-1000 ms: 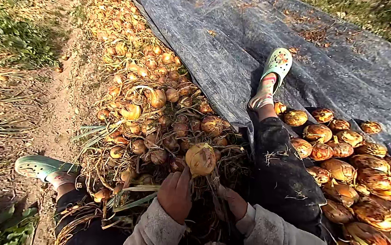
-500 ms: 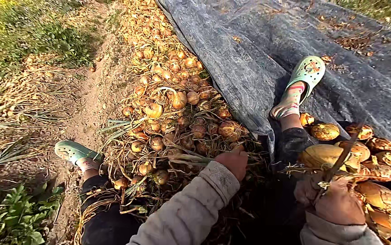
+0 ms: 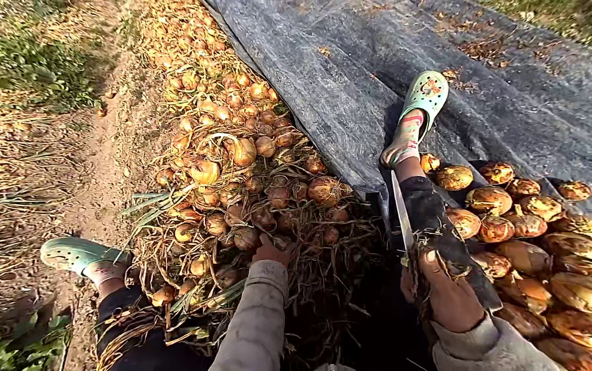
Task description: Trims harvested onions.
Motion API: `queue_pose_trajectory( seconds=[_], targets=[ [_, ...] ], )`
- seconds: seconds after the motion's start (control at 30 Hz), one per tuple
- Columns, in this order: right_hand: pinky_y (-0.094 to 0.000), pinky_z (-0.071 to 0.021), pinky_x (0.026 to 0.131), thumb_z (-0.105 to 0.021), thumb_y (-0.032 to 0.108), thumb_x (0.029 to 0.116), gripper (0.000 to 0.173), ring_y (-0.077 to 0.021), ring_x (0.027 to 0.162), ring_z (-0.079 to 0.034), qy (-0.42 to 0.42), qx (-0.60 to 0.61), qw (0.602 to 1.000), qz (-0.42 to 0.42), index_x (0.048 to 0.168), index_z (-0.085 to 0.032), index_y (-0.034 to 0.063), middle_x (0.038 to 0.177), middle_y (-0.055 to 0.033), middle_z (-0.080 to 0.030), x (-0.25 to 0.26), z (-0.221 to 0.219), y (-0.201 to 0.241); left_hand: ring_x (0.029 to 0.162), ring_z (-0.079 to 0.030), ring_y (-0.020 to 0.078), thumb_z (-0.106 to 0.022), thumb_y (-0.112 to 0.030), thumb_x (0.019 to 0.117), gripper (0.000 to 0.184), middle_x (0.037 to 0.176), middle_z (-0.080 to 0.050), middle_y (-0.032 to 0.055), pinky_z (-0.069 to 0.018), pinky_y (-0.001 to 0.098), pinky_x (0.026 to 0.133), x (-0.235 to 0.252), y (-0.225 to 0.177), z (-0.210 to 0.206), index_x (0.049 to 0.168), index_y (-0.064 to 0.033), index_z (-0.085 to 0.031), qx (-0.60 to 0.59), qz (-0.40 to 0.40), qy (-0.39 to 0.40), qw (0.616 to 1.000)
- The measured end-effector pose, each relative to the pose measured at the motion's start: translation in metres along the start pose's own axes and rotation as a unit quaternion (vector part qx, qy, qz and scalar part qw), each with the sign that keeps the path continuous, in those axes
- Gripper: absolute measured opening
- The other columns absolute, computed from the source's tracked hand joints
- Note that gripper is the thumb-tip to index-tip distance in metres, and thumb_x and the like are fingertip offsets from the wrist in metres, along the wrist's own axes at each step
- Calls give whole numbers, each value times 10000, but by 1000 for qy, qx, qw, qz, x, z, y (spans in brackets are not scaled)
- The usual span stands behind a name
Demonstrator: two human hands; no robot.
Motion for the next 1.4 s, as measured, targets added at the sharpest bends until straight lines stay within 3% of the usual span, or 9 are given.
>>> queue_pose_trajectory(
  seconds=[0.2,0.27,0.37,0.47,0.67,0.8,1.0,1.17,1.4],
  targets=[
    [-223,-499,504,-525,443,952,374,-25,495,-521,97,-61,987,-113,1059,-630,100,646,102,-549,-12,-45,-36,1403,-463,441,-849,-434,790,1119,1544,-450,252,-406,551,1143,-21,-19,7,1633,-83,-203,-10,-99,-18,995],
    [-231,-507,500,-552,424,947,386,-35,496,-530,128,-71,978,-146,1106,-618,78,661,90,-558,-18,-53,-45,1363,-516,413,-917,-298,715,1039,1525,-480,247,-421,515,1133,-47,-21,23,1561,-40,-371,-95,-196,-102,971],
    [-235,-524,536,-638,398,914,531,-40,551,-566,169,-92,964,-183,1272,-562,12,789,41,-623,-23,-65,-49,1202,-628,498,-949,-65,505,882,1372,-554,374,-556,563,965,-104,-19,54,1274,148,-572,-247,-422,-280,826],
    [-250,-560,708,-754,533,773,826,-33,781,-639,206,-130,959,-145,1342,-527,-20,1010,-11,-669,-21,-81,-40,1175,-622,417,-915,-127,464,791,1326,-541,374,-567,440,939,-145,-18,75,1172,63,-618,-294,-521,-296,744],
    [-217,-556,930,-752,831,546,1228,4,1067,-662,212,-167,958,100,1318,-551,-103,1151,-54,-724,-25,-87,34,1241,-612,70,-938,-223,663,936,1388,-603,32,-535,273,1050,-186,-35,70,1443,-139,-426,-420,-621,-12,661],
    [-226,-564,938,-741,752,689,1080,6,1066,-669,261,-128,948,130,1305,-551,-114,1140,-49,-730,-35,-84,44,1130,-657,58,-867,-115,719,762,1254,-660,10,-569,272,976,-188,-39,56,1352,-56,-447,-429,-608,144,653],
    [-190,-577,742,-662,553,928,523,53,818,-657,243,-1,969,41,1176,-633,94,940,128,-707,-41,-77,16,1278,-585,53,-713,-378,936,715,1430,-608,-47,-484,295,1097,-181,-34,30,1532,-113,-420,-480,-565,334,583],
    [-217,-573,834,-644,355,955,328,29,891,-674,264,-9,963,-59,1139,-671,84,956,97,-723,-50,-78,-11,1198,-651,77,-824,-429,838,913,1334,-661,-19,-544,303,1042,-178,-22,8,1504,-16,-355,-457,-480,390,640],
    [-244,-512,632,-571,393,966,332,-11,645,-575,290,-90,927,-219,1076,-657,91,763,77,-613,-70,-79,-62,1027,-695,46,-817,-271,856,539,1101,-737,-41,-562,289,957,-178,15,-42,1272,-26,-577,-418,-354,410,729]
  ],
)
Point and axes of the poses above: each hand's wrist, its own x-axis towards the middle knuckle, its own z-axis out of the back of the hand, y = z × x, the point moved 10 cm from there along x, towards the middle knuckle
